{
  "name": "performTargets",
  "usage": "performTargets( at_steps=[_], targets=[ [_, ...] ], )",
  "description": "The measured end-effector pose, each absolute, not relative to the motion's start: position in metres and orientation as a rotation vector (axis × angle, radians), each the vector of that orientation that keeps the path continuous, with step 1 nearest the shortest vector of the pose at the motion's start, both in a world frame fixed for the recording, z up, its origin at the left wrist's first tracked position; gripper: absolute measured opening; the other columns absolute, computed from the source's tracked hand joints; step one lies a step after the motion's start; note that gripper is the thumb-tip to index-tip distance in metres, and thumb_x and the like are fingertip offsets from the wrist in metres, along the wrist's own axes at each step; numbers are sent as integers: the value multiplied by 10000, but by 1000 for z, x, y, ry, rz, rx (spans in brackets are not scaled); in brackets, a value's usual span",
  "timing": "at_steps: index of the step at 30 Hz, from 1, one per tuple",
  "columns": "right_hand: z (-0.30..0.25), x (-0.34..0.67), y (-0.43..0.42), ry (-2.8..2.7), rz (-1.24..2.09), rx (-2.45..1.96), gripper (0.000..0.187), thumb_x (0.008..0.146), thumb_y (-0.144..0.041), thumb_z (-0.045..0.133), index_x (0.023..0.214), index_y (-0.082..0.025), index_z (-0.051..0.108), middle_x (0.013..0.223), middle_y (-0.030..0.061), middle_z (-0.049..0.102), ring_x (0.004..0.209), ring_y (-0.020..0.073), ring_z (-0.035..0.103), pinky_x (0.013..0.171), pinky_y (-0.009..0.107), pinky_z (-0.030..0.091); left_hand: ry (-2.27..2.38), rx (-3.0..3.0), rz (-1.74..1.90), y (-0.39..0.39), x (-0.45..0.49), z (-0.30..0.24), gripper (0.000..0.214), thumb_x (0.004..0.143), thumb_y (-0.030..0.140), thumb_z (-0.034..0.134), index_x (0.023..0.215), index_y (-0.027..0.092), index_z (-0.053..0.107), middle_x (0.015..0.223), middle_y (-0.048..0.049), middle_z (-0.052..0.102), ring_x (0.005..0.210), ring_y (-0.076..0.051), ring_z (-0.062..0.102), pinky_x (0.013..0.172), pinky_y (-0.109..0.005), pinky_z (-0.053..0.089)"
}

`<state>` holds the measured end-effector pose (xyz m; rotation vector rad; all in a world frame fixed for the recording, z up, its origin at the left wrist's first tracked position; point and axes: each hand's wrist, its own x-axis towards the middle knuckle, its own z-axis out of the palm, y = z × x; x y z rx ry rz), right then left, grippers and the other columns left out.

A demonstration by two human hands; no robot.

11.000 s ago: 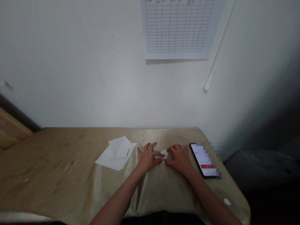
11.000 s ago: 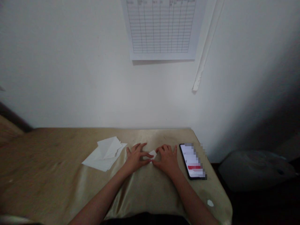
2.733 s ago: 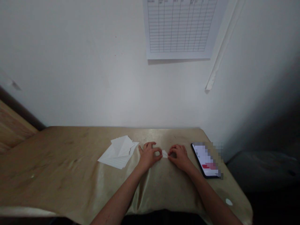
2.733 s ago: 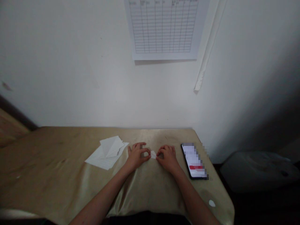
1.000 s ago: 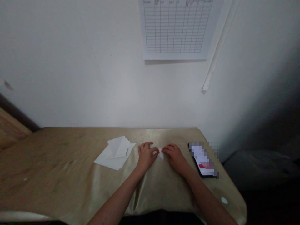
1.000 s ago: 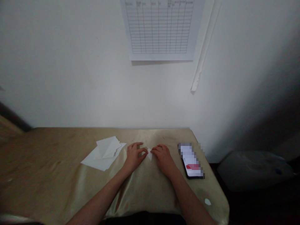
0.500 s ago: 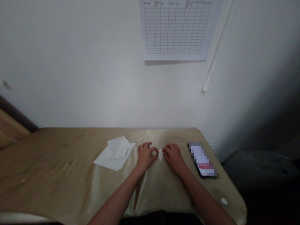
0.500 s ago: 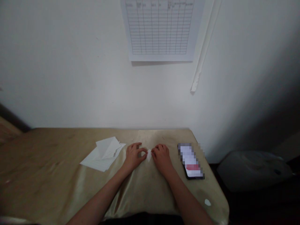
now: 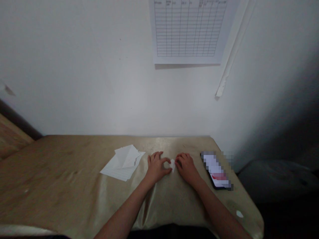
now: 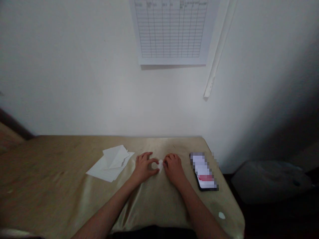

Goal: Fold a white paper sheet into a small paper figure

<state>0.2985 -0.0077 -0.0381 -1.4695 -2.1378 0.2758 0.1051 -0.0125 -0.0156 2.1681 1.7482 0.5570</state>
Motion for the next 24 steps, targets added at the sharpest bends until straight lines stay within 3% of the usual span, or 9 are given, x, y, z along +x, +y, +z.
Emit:
performTargets(
  at_steps=[6,24],
  targets=[
    [-38,299,-7,-2120,296,-1461,119,946,-186,563,971,-204,678,1142,91,670,1132,260,530,1027,413,413,1776,2163,560,-12,108,-14,188,826,338,754,1007,371,793,1461,-49,536,1421,-331,373,1195,-624,144],
    [-29,304,-9,-2116,393,-1442,113,871,-215,677,982,-233,692,1183,66,669,1210,263,519,1063,427,403,1746,2168,448,-8,104,-17,396,686,436,854,1066,391,753,1583,-33,432,1505,-378,271,1200,-671,108]
  ],
)
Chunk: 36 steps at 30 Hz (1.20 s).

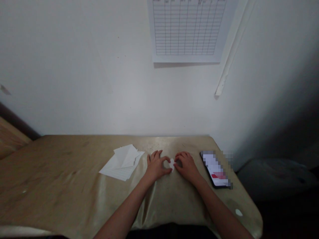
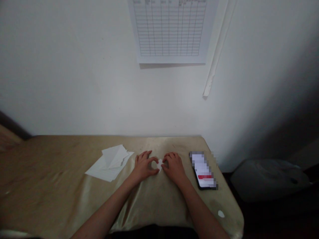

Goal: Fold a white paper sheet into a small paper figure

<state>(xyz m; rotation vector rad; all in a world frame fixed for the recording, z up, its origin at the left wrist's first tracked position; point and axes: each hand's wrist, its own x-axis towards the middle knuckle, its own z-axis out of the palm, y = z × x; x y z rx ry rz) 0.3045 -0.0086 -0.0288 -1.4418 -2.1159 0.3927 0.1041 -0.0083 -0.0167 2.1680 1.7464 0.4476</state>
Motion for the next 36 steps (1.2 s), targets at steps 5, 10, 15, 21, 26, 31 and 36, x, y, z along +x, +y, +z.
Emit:
performTargets(
  at_steps=[5,10,15,21,26,31,36],
  targets=[
    [-29,305,-11,-2098,425,-1414,169,827,-207,723,991,-223,682,1199,65,663,1216,258,525,1083,427,400,1741,2164,434,-10,104,-14,412,686,429,849,1083,385,748,1590,-47,427,1505,-385,283,1203,-679,96],
    [-29,306,-14,-2093,443,-1389,199,810,-212,730,998,-228,666,1230,68,656,1240,264,523,1102,437,393,1715,2174,416,-11,103,-11,457,666,447,863,1102,383,742,1594,-48,423,1501,-385,295,1207,-677,97],
    [-29,307,-15,-2086,458,-1368,242,786,-211,740,1009,-229,650,1231,71,653,1241,264,525,1109,433,390,1684,2165,419,-11,99,-10,432,690,437,858,1105,397,746,1605,-43,415,1508,-383,290,1214,-669,96],
    [-29,309,-17,-2112,456,-1368,309,763,-263,773,1037,-220,637,1248,81,640,1252,268,516,1119,432,381,1696,2165,447,-9,96,-12,282,804,391,783,1085,412,769,1578,-18,462,1496,-355,319,1218,-648,133],
    [-31,310,-19,-2125,449,-1369,430,701,-334,839,1063,-227,633,1286,90,621,1279,293,501,1137,444,363,1718,2179,483,-8,97,-17,244,824,380,764,1065,417,775,1557,-1,491,1477,-355,335,1214,-643,146],
    [-32,312,-18,-2130,462,-1350,377,755,-345,818,1075,-231,653,1282,82,631,1280,278,503,1133,437,369,1722,2196,545,-7,98,-20,183,874,358,713,1026,430,784,1552,33,499,1453,-352,353,1200,-669,136],
    [-36,311,-12,-2077,448,-1369,108,917,-243,637,1007,-232,696,1220,77,653,1220,243,547,1091,420,402,1736,2217,589,-7,103,-19,133,865,344,724,965,407,785,1568,62,472,1434,-358,349,1172,-723,121]
  ],
)
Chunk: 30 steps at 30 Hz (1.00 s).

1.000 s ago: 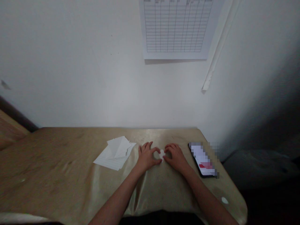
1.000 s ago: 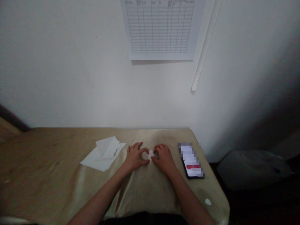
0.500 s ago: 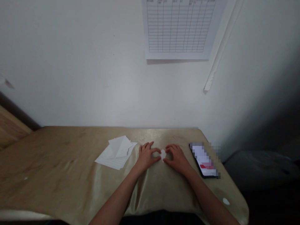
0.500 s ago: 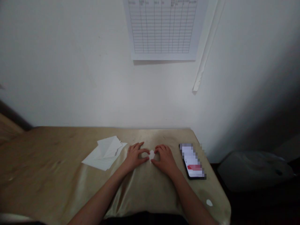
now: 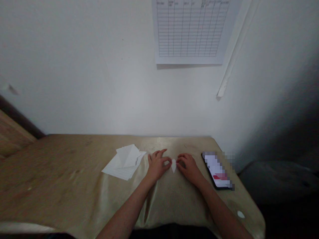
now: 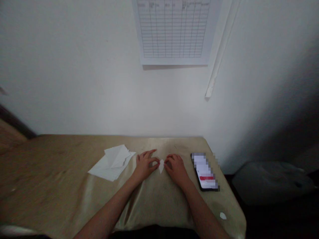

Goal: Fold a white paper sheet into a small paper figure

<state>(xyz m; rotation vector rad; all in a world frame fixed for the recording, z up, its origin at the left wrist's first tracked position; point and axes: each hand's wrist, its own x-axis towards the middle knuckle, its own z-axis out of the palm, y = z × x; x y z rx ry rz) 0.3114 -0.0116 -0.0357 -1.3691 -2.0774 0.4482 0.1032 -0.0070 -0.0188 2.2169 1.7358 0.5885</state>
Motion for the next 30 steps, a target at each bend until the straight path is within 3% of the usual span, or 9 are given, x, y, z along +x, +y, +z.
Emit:
performTargets(
  at_steps=[20,30],
  targets=[
    [-38,303,-3,-2059,322,-1493,69,854,-211,669,904,-229,715,1170,88,657,1209,289,511,1062,456,407,1764,2158,560,0,107,-17,108,835,340,748,935,364,780,1551,2,486,1446,-340,358,1162,-759,65],
    [-34,307,-11,-2064,444,-1428,267,751,-246,773,996,-224,671,1218,89,621,1242,279,504,1121,448,373,1752,2169,409,-5,106,-9,363,717,425,841,1062,375,741,1599,-37,418,1503,-366,287,1166,-766,56]
  ],
)
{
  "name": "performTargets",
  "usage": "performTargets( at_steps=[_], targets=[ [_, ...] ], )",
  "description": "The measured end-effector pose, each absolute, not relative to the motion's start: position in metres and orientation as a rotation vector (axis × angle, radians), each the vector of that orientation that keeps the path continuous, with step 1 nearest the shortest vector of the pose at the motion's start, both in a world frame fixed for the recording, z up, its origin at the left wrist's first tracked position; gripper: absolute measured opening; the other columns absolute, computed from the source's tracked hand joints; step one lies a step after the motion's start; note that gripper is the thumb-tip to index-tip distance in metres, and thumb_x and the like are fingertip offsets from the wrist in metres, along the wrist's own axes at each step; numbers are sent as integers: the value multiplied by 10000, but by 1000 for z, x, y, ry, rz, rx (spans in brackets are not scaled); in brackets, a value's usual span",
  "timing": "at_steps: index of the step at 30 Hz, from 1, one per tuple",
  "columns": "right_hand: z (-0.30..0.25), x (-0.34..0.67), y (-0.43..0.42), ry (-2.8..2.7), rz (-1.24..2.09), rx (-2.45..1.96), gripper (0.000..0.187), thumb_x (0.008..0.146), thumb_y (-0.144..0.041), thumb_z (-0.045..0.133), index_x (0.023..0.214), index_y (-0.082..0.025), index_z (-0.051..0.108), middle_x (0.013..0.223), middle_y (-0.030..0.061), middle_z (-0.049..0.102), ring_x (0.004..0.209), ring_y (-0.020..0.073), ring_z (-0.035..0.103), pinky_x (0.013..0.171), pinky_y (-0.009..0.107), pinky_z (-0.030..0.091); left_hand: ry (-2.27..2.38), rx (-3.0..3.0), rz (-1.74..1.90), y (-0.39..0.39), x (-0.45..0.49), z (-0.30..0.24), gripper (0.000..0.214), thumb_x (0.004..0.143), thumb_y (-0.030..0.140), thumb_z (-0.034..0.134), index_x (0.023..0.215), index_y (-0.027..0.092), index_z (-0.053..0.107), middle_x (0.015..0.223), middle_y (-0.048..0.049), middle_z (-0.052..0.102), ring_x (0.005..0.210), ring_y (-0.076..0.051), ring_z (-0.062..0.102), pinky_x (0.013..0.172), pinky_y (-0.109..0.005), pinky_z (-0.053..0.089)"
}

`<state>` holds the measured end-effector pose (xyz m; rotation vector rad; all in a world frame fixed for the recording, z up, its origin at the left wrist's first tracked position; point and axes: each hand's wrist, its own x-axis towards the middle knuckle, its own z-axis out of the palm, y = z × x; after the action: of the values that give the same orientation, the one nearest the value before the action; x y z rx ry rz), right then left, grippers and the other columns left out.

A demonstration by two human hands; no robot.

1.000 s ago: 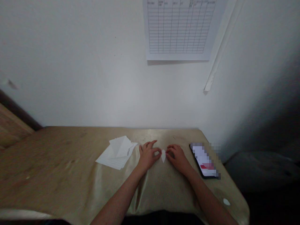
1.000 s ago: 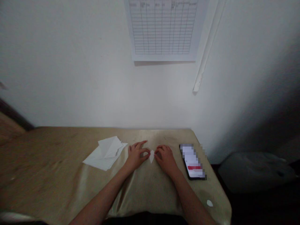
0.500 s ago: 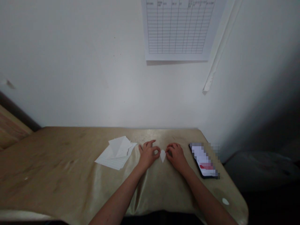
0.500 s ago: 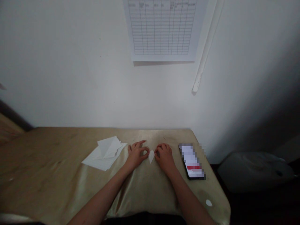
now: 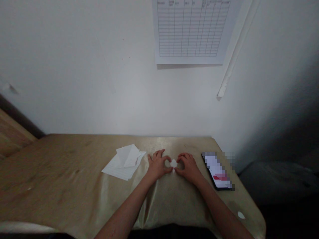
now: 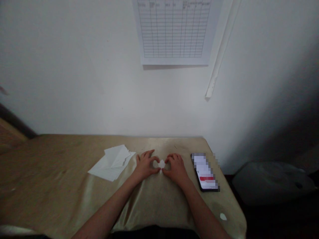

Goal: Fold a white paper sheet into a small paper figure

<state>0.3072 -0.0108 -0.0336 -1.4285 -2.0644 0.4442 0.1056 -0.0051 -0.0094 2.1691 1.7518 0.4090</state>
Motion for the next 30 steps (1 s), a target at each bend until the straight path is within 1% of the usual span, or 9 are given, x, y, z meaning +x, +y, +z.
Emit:
performTargets(
  at_steps=[6,11,15,18,20,23,25,27,30],
  targets=[
    [-33,309,-13,-2075,457,-1410,362,718,-306,813,1033,-217,659,1226,95,609,1244,281,503,1122,446,374,1732,2193,351,-7,104,-7,464,686,470,850,1116,366,711,1614,-72,390,1519,-383,264,1158,-780,54],
    [-34,312,-14,-2104,461,-1390,421,687,-293,824,1063,-216,651,1251,98,596,1266,283,490,1134,438,362,1707,2198,329,-8,101,-9,531,667,504,856,1157,375,695,1615,-68,387,1522,-389,258,1173,-765,24],
    [-35,313,-14,-2119,462,-1384,455,678,-328,839,1079,-229,648,1264,90,591,1274,285,481,1137,441,360,1697,2215,357,-9,99,-10,564,645,508,875,1159,364,693,1609,-77,396,1519,-388,263,1179,-756,27],
    [-36,314,-14,-2120,472,-1375,462,692,-361,847,1089,-229,653,1269,91,588,1276,285,477,1139,444,358,1677,2217,386,-10,97,-9,552,644,502,884,1145,357,704,1594,-82,417,1511,-384,272,1179,-753,39],
    [-35,315,-15,-2117,491,-1373,460,692,-365,856,1087,-232,664,1275,91,586,1282,285,475,1138,446,362,1663,2209,418,-9,96,-9,450,691,477,864,1103,359,725,1575,-67,446,1499,-369,293,1183,-740,62],
    [-34,316,-15,-2110,519,-1362,345,738,-318,829,1046,-243,692,1278,79,591,1287,268,478,1133,435,369,1654,2195,478,-8,95,-10,198,797,414,797,978,341,761,1522,-36,511,1468,-337,342,1188,-709,101],
    [-33,315,-15,-2099,523,-1357,214,796,-277,779,997,-248,710,1264,70,603,1276,251,490,1126,426,376,1644,2193,494,-8,94,-10,110,821,385,778,913,325,768,1494,-23,539,1449,-330,364,1188,-701,104],
    [-33,314,-16,-2089,509,-1361,129,831,-247,744,958,-246,718,1240,68,617,1258,244,504,1121,426,380,1643,2188,497,-8,95,-9,104,813,368,786,905,319,770,1488,-21,547,1440,-332,371,1188,-698,97],
    [-33,310,-16,-2086,474,-1375,112,837,-228,739,946,-241,717,1205,68,628,1235,246,516,1119,436,380,1662,2173,489,-9,96,-7,234,790,356,807,1018,333,762,1495,-38,544,1432,-330,378,1195,-681,109]
  ],
)
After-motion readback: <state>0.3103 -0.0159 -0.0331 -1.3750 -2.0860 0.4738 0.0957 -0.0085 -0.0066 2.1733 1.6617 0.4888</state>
